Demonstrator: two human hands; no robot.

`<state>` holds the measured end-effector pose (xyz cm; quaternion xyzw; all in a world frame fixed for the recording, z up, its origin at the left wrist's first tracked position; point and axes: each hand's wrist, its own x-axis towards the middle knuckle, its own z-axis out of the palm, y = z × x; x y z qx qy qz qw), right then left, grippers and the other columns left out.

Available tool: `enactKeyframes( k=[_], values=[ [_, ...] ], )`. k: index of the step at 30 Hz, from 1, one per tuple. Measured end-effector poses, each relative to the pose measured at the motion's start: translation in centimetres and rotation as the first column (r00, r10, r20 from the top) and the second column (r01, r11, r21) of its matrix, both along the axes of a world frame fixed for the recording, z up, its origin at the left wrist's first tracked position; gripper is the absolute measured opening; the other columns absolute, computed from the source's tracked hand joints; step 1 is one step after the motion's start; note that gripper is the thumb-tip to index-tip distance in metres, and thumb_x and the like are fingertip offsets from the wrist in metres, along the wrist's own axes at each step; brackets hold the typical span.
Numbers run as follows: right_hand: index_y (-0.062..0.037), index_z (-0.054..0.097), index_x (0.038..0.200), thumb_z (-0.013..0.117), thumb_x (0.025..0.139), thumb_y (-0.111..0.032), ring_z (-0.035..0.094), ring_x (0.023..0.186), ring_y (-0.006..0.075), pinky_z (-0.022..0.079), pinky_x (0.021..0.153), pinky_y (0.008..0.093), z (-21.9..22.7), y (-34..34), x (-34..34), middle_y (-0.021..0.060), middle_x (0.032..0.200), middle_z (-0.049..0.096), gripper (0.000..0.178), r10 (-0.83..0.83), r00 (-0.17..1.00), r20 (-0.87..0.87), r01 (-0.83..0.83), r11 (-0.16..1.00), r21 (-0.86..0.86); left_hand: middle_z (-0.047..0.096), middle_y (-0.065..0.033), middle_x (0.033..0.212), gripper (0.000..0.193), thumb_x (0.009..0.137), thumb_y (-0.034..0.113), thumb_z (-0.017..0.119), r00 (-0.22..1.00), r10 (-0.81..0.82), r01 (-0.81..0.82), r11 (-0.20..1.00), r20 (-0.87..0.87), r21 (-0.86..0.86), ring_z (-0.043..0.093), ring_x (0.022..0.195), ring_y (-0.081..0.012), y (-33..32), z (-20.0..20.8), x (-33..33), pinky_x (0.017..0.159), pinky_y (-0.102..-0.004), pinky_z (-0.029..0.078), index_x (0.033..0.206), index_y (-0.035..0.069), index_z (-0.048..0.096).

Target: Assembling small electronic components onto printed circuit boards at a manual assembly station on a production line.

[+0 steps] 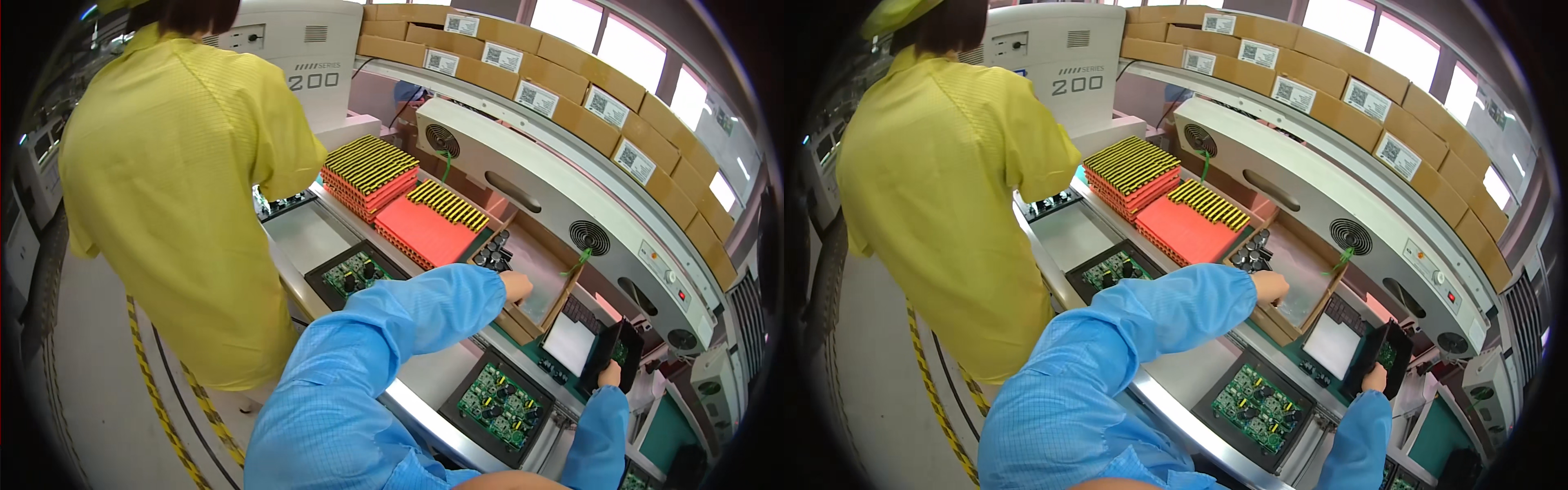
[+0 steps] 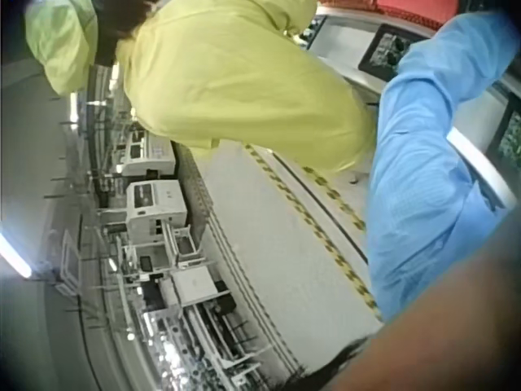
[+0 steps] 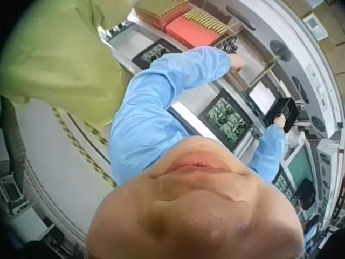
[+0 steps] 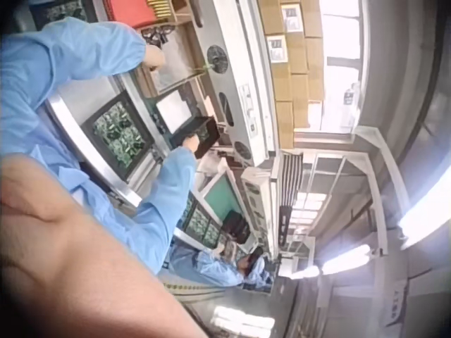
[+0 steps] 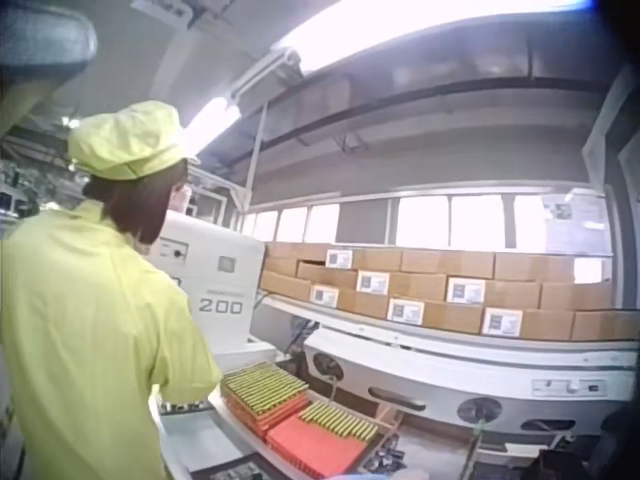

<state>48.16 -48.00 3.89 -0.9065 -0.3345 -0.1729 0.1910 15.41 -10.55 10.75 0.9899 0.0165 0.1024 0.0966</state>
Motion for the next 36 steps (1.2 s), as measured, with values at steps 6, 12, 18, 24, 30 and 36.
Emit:
enactKeyframes(
  k=[6,12,18,24,30,36],
  values=[
    [-0.0045,0.073,0.108,0.062,0.093,-0.033,0.064,0.105,0.045,0.052,0.086,0.051,-0.1,0.7,2.9,0.0247,0.102,0.071,0.034,-0.026,0.995,-0.094,0.017,0.995,-0.096,0.075,-0.0162,0.098,0.019,0.078,0.015,0.073,0.98,0.198,-0.199,0.969,0.021,0.144,0.073,0.092,-0.0332,-0.5,-2.1,4.2,0.077,-0.0474,0.059,0.095,0.006,0.077],
    [-0.0003,0.064,0.087,0.072,0.082,-0.004,0.067,0.081,0.0378,0.052,0.077,0.0468,-1.5,-2.4,5.7,0.02,0.084,0.068,0.01,0.001,0.991,0.135,-0.018,0.992,0.124,0.076,-0.0109,0.089,0.014,0.08,0.014,0.067,0.976,0.142,-0.196,0.906,0.166,0.376,0.074,0.085,-0.03,-2.0,-3.5,6.1,0.069,-0.0474,0.058,0.088,0.011,0.078],
    [-0.0019,0.064,0.106,0.066,0.095,-0.012,0.072,0.09,0.0311,0.055,0.078,0.0405,-0.9,-4.0,2.7,0.0179,0.094,0.072,0.015,0.083,0.99,0.117,-0.105,0.976,0.192,0.069,-0.0197,0.082,0.015,0.071,0.016,0.069,0.906,0.116,-0.087,0.992,0.406,-0.089,0.067,0.082,-0.0405,-1.4,-0.4,0.8,0.076,-0.0495,0.054,0.081,0.007,0.074],
    [-0.002,0.072,0.11,0.068,0.095,-0.019,0.07,0.08,0.0183,0.053,0.073,0.0352,3.3,-8.7,-3.1,0.0146,0.09,0.075,0.023,0.115,0.993,0.041,-0.122,0.937,0.328,0.066,-0.0153,0.109,0.031,0.084,0.01,0.073,0.684,0.016,0.337,0.88,0.729,-0.335,0.063,0.103,-0.0349,-8.3,4.0,-4.1,0.091,-0.0413,0.051,0.114,0.007,0.068],
    [0.001,0.069,0.117,0.064,0.098,-0.01,0.071,0.087,0.0162,0.055,0.079,0.0269,4.4,-20.2,-8.0,0.0087,0.1,0.074,0.022,0.104,0.946,-0.307,0.073,0.854,0.516,0.067,-0.0093,0.111,0.04,0.085,0.005,0.075,0.776,-0.054,0.422,0.785,0.629,-0.454,0.066,0.102,-0.0201,-12.6,3.3,-3.3,0.084,-0.0315,0.054,0.124,0.006,0.067],
    [0.0032,0.069,0.12,0.066,0.097,-0.007,0.071,0.088,0.0156,0.057,0.079,0.0242,2.0,-31.3,-13.2,0.0106,0.099,0.074,0.026,-0.046,0.907,-0.419,0.279,0.811,0.514,0.068,-0.0074,0.117,0.034,0.092,0.007,0.071,0.986,-0.061,0.164,0.345,0.153,-0.924,0.063,0.103,-0.0124,-15.6,-0.5,-5.1,0.089,-0.0244,0.049,0.124,-0.002,0.063]
  ],
)
